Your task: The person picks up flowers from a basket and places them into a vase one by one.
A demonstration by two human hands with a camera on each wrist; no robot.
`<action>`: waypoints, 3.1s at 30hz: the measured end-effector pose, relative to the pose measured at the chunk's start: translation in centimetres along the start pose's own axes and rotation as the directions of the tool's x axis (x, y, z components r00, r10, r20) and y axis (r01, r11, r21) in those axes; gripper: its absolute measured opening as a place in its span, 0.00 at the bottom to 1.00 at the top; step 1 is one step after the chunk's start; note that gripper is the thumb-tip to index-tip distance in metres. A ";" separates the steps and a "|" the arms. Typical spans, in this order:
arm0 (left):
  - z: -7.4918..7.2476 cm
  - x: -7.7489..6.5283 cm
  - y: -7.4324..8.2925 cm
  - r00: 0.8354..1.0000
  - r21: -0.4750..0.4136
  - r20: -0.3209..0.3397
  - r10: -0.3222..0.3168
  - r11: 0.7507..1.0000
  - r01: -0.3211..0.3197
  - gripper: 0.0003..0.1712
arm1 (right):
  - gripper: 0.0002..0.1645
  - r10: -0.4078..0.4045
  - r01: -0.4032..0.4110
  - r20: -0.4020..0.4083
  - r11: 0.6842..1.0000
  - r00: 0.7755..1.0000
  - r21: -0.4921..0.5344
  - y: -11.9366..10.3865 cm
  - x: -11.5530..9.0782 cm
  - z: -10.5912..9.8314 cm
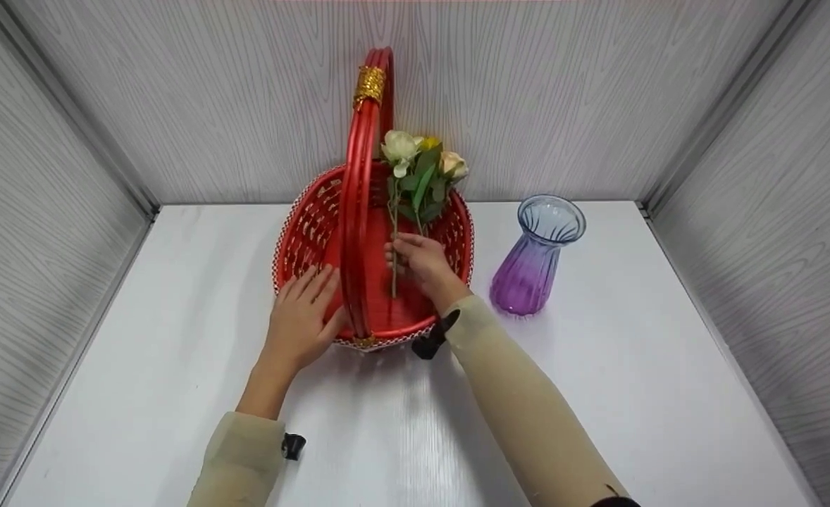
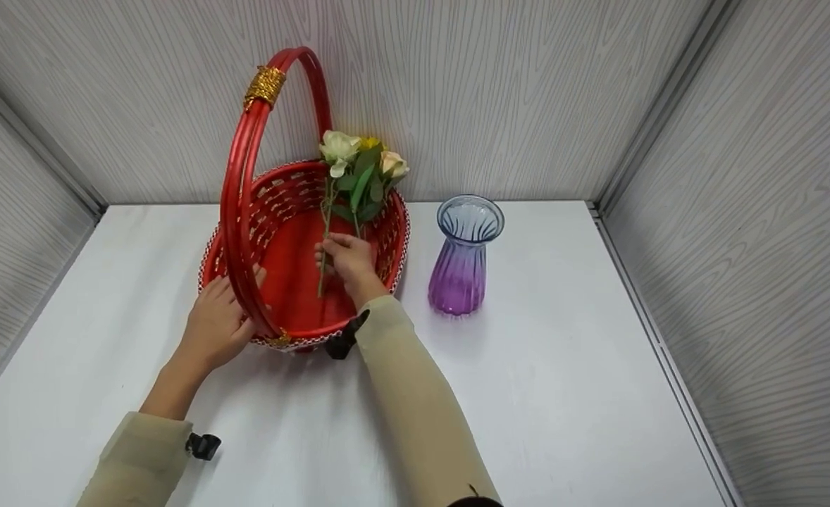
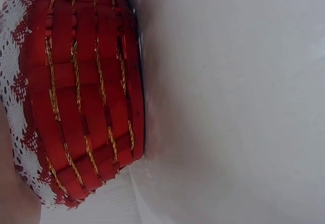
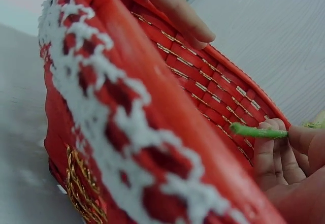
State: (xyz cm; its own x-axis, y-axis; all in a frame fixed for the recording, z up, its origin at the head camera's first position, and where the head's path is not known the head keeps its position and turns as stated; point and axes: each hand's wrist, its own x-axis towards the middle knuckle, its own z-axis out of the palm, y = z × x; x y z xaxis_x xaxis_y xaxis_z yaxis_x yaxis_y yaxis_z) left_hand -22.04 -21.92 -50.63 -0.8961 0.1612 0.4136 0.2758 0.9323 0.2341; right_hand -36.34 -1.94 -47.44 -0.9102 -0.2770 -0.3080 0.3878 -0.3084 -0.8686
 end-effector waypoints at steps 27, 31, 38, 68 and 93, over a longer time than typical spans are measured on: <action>0.1 0.1 -0.1 0.999 0.019 0.032 -0.020 1.000 0.019 0.37 | 0.11 -0.021 0.024 0.123 0.999 0.992 -0.021 -3.2 -3.5 -1.3; 0.0 0.0 -0.1 0.999 0.013 0.031 -0.015 1.000 0.015 0.36 | 0.10 -0.028 0.031 0.131 0.999 0.991 -0.020 -3.6 -4.1 -1.7; -0.2 0.0 0.0 1.000 -0.003 0.027 -0.010 1.000 0.010 0.35 | 0.11 -0.058 0.065 0.136 0.997 0.989 -0.052 -4.5 -4.9 -2.3; 0.2 0.0 -0.4 1.000 -0.004 0.020 -0.003 1.000 0.003 0.36 | 0.15 -0.207 0.208 0.038 0.978 0.978 -0.018 -7.9 -8.5 -5.0; 0.3 0.4 -0.1 1.000 -0.018 -0.006 0.013 1.000 -0.013 0.35 | 0.09 -0.243 0.243 -0.023 0.970 0.970 -0.002 -12.3 -11.6 -7.6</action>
State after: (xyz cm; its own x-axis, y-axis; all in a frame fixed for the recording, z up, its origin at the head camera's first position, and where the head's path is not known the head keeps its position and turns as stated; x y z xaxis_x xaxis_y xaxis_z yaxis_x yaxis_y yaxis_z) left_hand -22.49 -21.83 -50.75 -0.8904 0.1714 0.4216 0.2936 0.9242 0.2444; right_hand -31.64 12.03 -36.11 -0.9803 -0.1723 -0.0963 0.1543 -0.3649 -0.9182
